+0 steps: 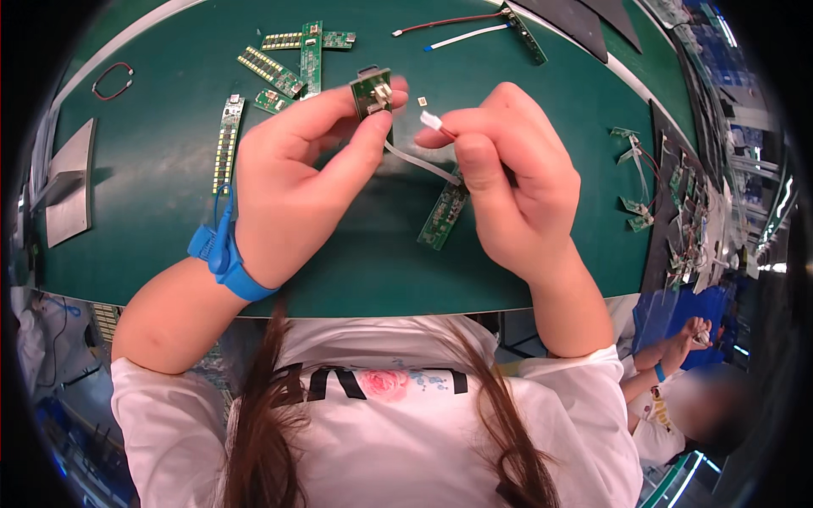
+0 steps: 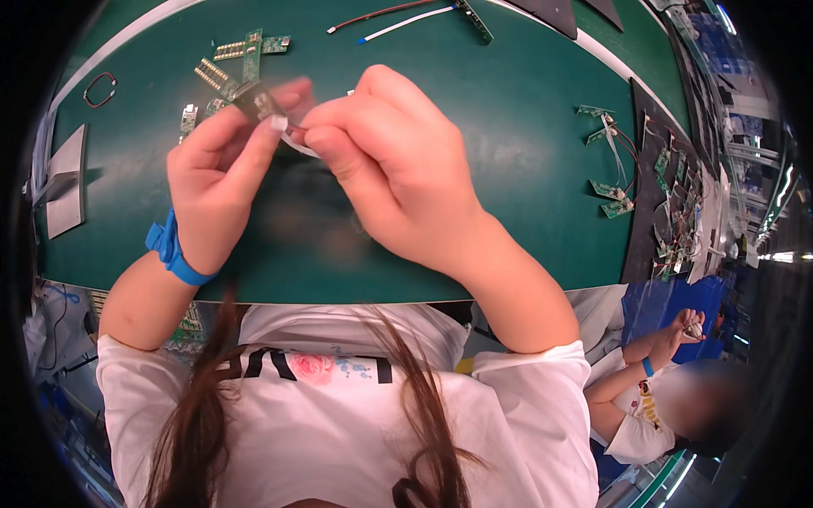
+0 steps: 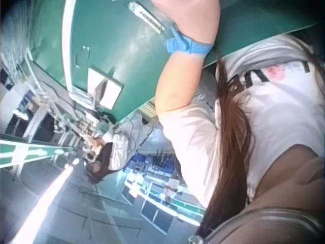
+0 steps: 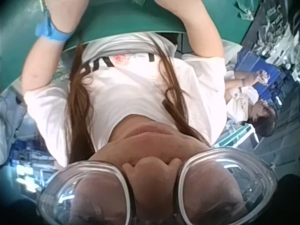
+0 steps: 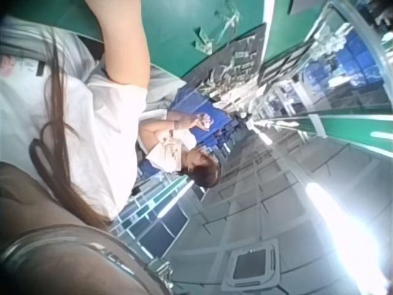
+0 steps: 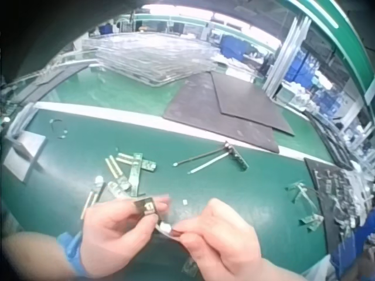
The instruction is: Assembling electronic circuit boards by connecting wires and components.
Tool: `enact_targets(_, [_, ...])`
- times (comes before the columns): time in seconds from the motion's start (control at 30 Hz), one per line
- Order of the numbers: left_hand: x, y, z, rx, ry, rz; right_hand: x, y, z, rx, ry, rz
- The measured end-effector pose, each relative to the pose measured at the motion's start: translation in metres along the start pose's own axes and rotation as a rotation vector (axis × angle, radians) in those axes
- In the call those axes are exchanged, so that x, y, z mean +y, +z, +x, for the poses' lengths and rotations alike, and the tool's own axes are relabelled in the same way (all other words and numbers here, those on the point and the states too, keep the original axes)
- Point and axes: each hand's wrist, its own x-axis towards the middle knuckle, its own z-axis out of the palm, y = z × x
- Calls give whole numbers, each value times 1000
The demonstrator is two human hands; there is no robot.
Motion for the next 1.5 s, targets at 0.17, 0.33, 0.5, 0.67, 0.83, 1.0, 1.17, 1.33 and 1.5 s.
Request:
enact_targets(0.17, [9,5,-8,-55,41,44,-9,2,-3,61,10,-247])
enact_targets(0.33, [4,5,-12,-80,90,118,-3,6,-11,127,-151,-353])
enact_targets(0.5, [1,-2,-8,-216,197,427,-8,0,-16,93,-164,-426])
enact_targets(0.67, [1,0,-10,-242,246,524,-8,2,-16,106,-166,-454])
enact_targets(0.83, [0,2,-13,-246,250,532,-1,6,-14,124,-204,-432])
enact_targets(1.0, [-12,13,-19,-75,394,433,-5,11,-14,128,-133,-359])
enact_targets(1.17, [5,4,-14,-158,218,502,-8,13,-5,128,14,-344])
enact_targets(1.33, [14,-39,3,24,305,620,18,-51,-12,207,403,-533])
enact_targets(1.5, [-3,-108,-6,110,143,1060,78,-144,-54,375,616,-784])
